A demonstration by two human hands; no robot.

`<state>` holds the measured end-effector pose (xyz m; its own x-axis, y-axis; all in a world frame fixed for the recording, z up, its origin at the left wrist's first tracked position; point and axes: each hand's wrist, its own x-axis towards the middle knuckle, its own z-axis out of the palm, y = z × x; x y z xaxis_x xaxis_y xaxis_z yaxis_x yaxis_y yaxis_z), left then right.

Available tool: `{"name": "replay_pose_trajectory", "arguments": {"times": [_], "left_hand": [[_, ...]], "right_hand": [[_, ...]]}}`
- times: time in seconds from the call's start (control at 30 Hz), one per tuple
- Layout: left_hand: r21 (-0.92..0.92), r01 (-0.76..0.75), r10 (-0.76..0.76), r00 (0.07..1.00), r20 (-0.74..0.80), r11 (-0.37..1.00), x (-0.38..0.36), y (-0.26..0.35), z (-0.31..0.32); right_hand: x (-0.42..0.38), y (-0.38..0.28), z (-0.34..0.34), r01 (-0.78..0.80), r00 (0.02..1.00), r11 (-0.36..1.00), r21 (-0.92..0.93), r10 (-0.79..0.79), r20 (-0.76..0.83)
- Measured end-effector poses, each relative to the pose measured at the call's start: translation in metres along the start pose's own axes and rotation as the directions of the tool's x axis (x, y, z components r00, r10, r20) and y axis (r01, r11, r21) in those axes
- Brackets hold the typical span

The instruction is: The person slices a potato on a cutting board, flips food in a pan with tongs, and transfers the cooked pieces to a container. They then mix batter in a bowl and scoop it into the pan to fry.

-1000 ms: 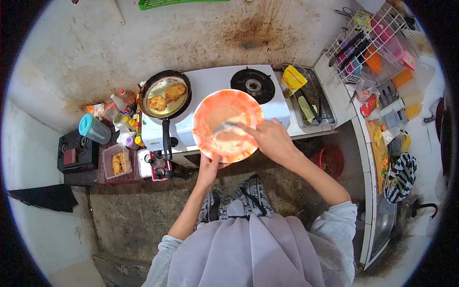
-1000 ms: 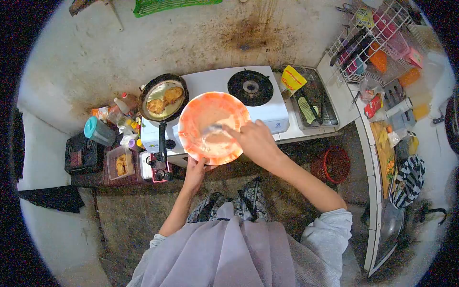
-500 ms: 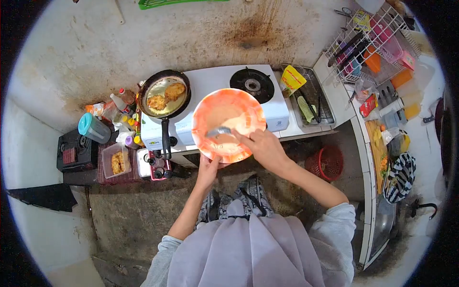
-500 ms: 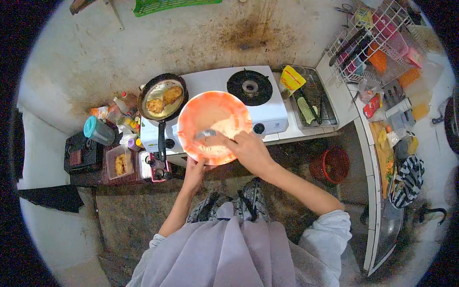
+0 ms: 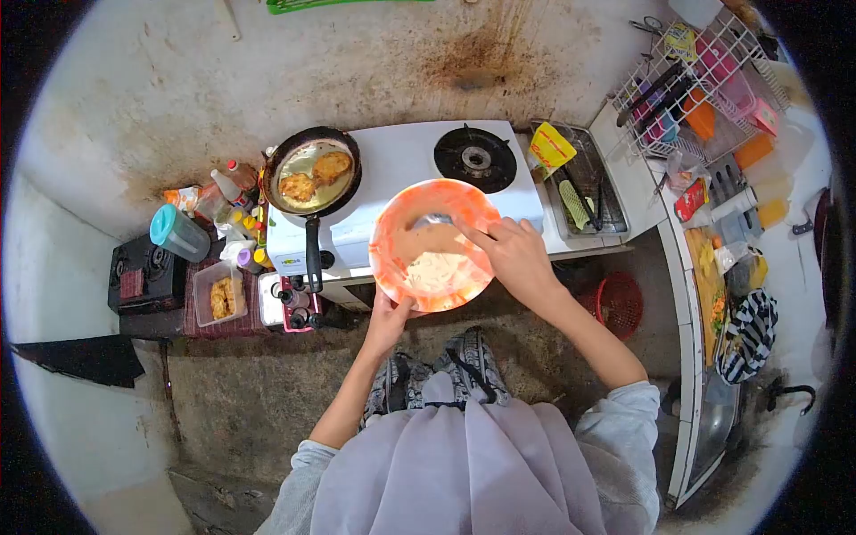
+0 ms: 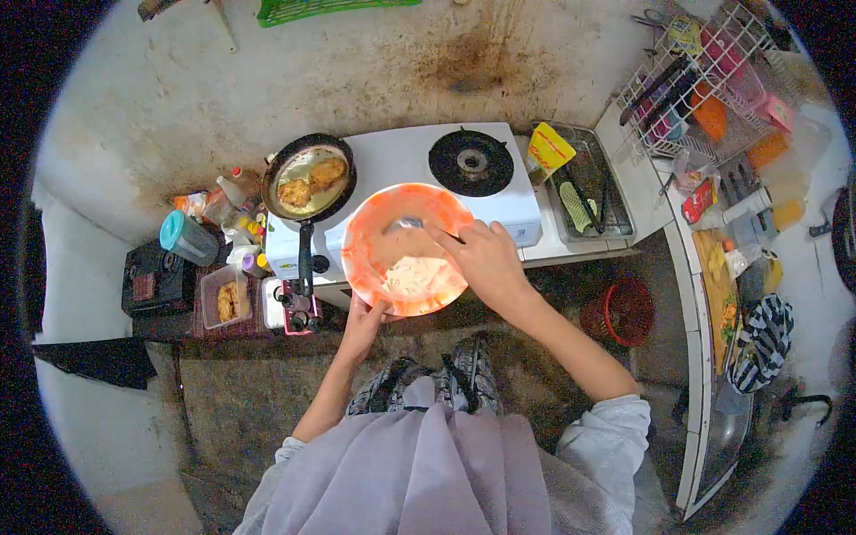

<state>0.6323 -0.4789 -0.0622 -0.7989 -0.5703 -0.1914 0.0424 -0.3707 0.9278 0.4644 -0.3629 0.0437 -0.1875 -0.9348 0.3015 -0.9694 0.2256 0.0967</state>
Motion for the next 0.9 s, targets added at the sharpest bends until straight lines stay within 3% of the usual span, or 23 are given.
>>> {"name": "replay_pose_trajectory", "arguments": {"times": [0.07,0.13,0.17,0.33,0.4,0.43,0.5,0.53,0.6,0.7,0.77,0.83,0.9], "left_hand": [[0.004,0.000,0.000,1.000,0.005,1.000,0.002,0.000,0.001],[0.008,-0.006,0.006,1.000,0.004,1.000,0.005,0.000,0.004],[-0.023,-0.023,0.022,0.999,-0.044,0.999,0.006,0.000,0.005],[-0.044,-0.018,0.016,0.998,-0.055,0.999,0.018,-0.008,0.005],[0.079,-0.072,0.077,0.995,-0.063,0.994,0.020,-0.008,0.014],[0.078,-0.072,0.076,0.996,-0.056,0.994,0.023,-0.012,0.018],[-0.030,-0.128,0.124,0.986,-0.107,0.991,0.032,-0.023,0.024],[-0.032,-0.127,0.123,0.987,-0.107,0.991,0.038,-0.025,0.027],[-0.042,-0.079,0.077,0.996,-0.055,0.996,0.046,-0.029,0.034],[-0.022,-0.019,0.019,0.999,-0.031,1.000,0.061,-0.028,0.051],[-0.044,0.003,-0.005,0.999,-0.041,0.999,0.076,-0.026,0.060],[-0.064,0.028,-0.031,0.998,-0.053,0.998,0.091,-0.025,0.068],[-0.105,0.033,-0.041,0.997,-0.072,0.994,0.111,-0.025,0.079]], "right_hand": [[-0.002,-0.002,0.007,-0.036,0.996,0.999,-0.002,0.036,-0.084],[-0.011,0.002,0.015,0.061,0.996,0.996,0.070,-0.065,0.060],[-0.014,0.007,0.014,0.060,0.996,0.996,0.069,-0.064,0.060],[-0.018,0.025,0.015,-0.123,0.992,0.991,-0.055,0.125,0.032],[-0.024,0.024,0.032,-0.114,0.992,0.990,-0.080,0.118,0.045],[-0.027,0.019,0.028,-0.034,0.986,0.993,-0.111,0.051,0.159],[-0.032,0.017,0.031,-0.094,0.957,0.996,-0.003,0.091,0.277],[-0.029,0.024,0.030,-0.094,0.956,0.996,-0.005,0.092,0.278],[-0.022,0.041,0.030,-0.221,0.975,0.972,0.080,0.218,0.044],[-0.012,0.064,0.048,-0.285,0.956,0.958,0.027,0.282,0.084],[-0.015,0.072,0.057,-0.220,0.968,0.975,0.006,0.218,0.127],[-0.013,0.085,0.061,-0.138,0.957,0.973,0.183,0.084,0.277],[-0.002,0.112,0.073,-0.190,0.957,0.962,0.194,0.138,0.256]]}}
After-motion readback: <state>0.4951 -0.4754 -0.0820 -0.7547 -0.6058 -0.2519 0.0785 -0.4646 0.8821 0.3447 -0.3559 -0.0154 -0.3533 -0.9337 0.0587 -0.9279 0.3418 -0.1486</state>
